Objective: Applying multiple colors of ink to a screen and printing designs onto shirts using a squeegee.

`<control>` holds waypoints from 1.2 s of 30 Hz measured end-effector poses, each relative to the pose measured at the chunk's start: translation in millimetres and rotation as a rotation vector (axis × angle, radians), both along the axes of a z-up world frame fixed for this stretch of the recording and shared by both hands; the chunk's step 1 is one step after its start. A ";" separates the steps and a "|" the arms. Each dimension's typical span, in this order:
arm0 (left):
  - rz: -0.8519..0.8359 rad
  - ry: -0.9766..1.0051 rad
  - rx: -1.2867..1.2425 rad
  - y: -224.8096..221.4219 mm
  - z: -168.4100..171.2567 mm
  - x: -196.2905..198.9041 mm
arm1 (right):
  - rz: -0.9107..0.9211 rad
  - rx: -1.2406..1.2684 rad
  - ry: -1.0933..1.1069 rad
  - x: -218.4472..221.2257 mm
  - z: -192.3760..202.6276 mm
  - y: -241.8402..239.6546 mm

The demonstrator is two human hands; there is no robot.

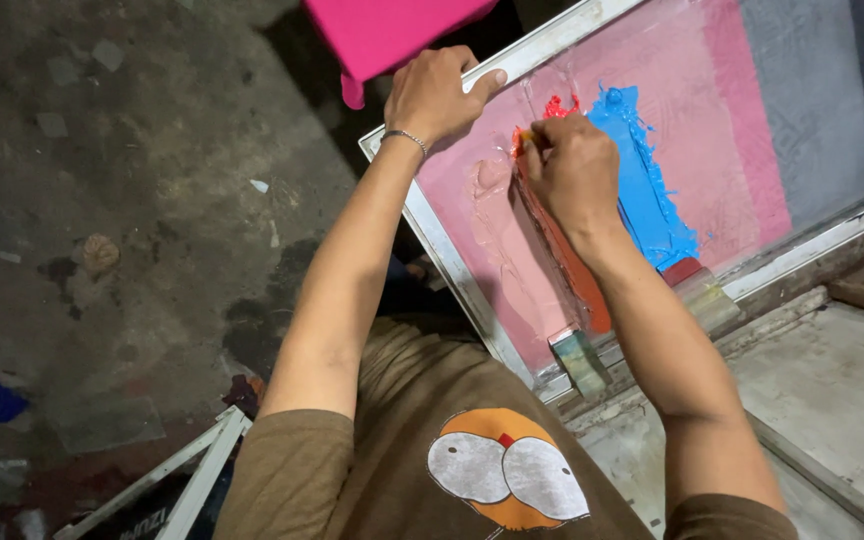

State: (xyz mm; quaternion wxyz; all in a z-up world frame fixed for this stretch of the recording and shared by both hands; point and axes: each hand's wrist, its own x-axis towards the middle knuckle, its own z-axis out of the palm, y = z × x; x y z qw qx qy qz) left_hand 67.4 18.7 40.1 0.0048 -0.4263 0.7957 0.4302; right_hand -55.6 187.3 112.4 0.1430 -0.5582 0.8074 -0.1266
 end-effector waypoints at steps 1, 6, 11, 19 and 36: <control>-0.004 0.002 0.000 0.5 -1.2 0.1 | -0.004 0.000 0.002 -1.0 -2.5 2.7; 0.000 0.012 -0.005 0.0 -1.6 0.0 | -0.011 -0.043 -0.002 -7.6 -8.8 4.5; -0.003 0.008 -0.005 0.7 -1.8 0.0 | -0.031 0.014 -0.002 -7.1 -9.7 6.3; -0.012 0.005 0.003 1.1 -1.8 1.3 | -0.046 0.058 0.007 -1.5 0.3 3.4; -0.005 0.008 0.008 0.6 1.3 1.6 | 0.186 -0.042 0.127 -7.9 4.3 26.8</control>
